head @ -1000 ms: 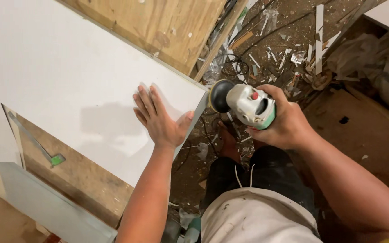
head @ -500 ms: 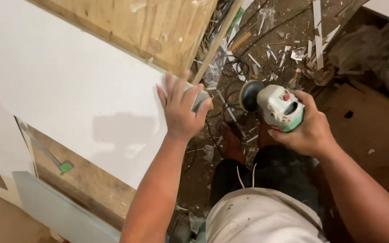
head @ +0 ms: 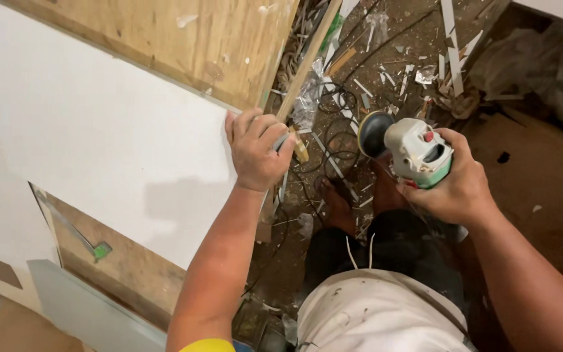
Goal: The person sands the edges of white and gray panels using a power sander, holding the panels steady by hand.
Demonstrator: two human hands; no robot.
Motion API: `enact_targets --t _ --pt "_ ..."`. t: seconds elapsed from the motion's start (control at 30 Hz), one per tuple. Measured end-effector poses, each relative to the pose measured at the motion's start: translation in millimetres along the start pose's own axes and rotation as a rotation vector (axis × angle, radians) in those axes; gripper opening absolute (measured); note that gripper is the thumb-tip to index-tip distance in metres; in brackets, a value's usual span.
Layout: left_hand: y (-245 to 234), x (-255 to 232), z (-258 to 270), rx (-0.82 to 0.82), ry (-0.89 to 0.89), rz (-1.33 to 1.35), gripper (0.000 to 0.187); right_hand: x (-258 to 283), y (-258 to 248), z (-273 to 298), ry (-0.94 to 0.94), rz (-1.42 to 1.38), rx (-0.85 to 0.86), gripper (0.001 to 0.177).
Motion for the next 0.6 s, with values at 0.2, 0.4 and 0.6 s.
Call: enact_targets --t 0.2,0.4,0.6 --pt "-0.5 -0.9 -1.6 -0.032 0.001 -0.033 0.017 -9.4 -7.3 4.5 0.032 0.035 -0.022 0.106" --pt "5.8 3.5 3.1 0.0 -0.01 -0.027 0.018 -17.2 -6.3 6.6 -0.019 0.017 -0.068 0.111" --pt "6.4 7.7 1.2 -0.033 -0.057 -0.04 0.016 -23.0 -1.9 5.9 -0.005 0.027 -0.055 0.113"
Point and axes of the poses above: each hand's wrist, its own z-axis away from the middle knuckle, its own y-axis out of the palm, x = y × z, the point moved 10 cm from there along -z, towards the middle knuckle, and after that the axes turned 15 degrees about z, right-handed, at the moved point
